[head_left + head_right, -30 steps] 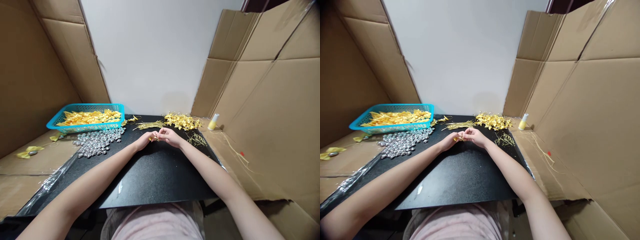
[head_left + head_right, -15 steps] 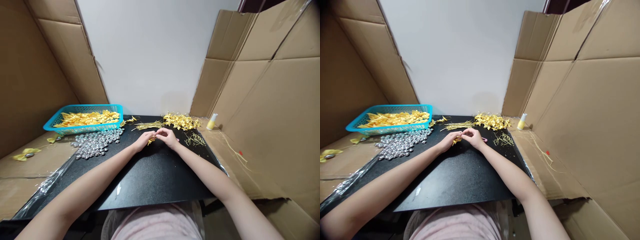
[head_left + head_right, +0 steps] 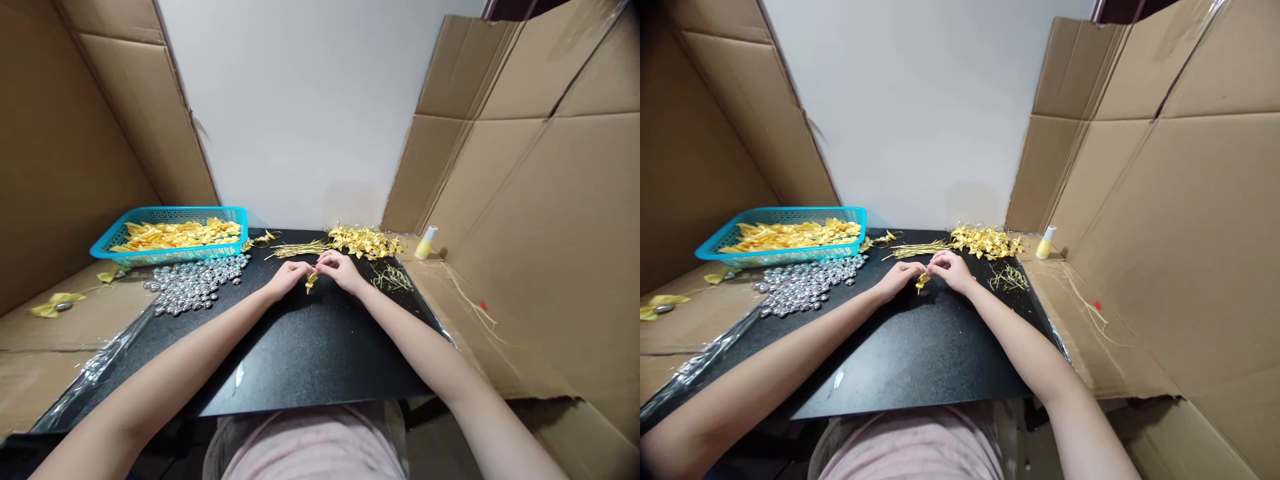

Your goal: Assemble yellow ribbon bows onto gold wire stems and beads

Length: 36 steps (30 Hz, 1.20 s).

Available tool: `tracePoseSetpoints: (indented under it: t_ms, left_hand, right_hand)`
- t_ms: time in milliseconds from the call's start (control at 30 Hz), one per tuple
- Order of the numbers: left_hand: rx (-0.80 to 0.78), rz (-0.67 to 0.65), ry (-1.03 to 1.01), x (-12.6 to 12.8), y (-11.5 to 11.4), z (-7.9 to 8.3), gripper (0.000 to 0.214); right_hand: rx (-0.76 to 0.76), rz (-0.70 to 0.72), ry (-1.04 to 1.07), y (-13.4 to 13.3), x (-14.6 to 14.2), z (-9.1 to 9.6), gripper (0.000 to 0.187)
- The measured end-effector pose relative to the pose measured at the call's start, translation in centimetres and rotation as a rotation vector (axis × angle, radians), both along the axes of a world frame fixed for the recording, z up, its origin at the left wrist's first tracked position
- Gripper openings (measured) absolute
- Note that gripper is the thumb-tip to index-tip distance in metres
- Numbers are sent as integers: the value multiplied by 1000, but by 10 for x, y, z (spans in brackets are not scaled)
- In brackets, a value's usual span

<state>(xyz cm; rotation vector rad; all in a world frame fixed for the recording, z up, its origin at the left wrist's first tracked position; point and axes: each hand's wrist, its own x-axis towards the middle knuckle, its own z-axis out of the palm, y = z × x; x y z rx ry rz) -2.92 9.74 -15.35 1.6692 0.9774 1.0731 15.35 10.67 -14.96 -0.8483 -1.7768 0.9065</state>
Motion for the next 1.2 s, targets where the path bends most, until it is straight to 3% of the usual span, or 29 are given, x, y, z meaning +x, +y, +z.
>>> tracePoseSetpoints:
  t_ms: [200,400,600,733,867,967,1033,1200]
  left_hand:
    - [-28,-12,69,-1,-3,1,24]
    - [-91,-13,158,0,-6,2,29]
    - [-125,18,178,-8,-9,7,24]
    - [9,39,420,-15,-11,10,29]
    - [365,121,629,-14,-17,21,19]
    - [552,12,622,-9,-20,30,17]
    - [577,-64,633,-5,-20,32,19]
    - [508,-60,682,-3,-12,25,21]
  right_hand:
    - [111,85,-157,-3,8,18,12]
    - [33,156,-338,-8,12,33,11]
    - [-4,142,-303,-13,14,31,12]
    - [-15,144,-270,-19,14,27,11]
    - [11,108,-270,-25,14,24,10]
    - [38,79,-282,-27,13,22,9]
    - [54,52,-287,-27,13,20,7]
    - [84,-11,-274,-25,11,15,6]
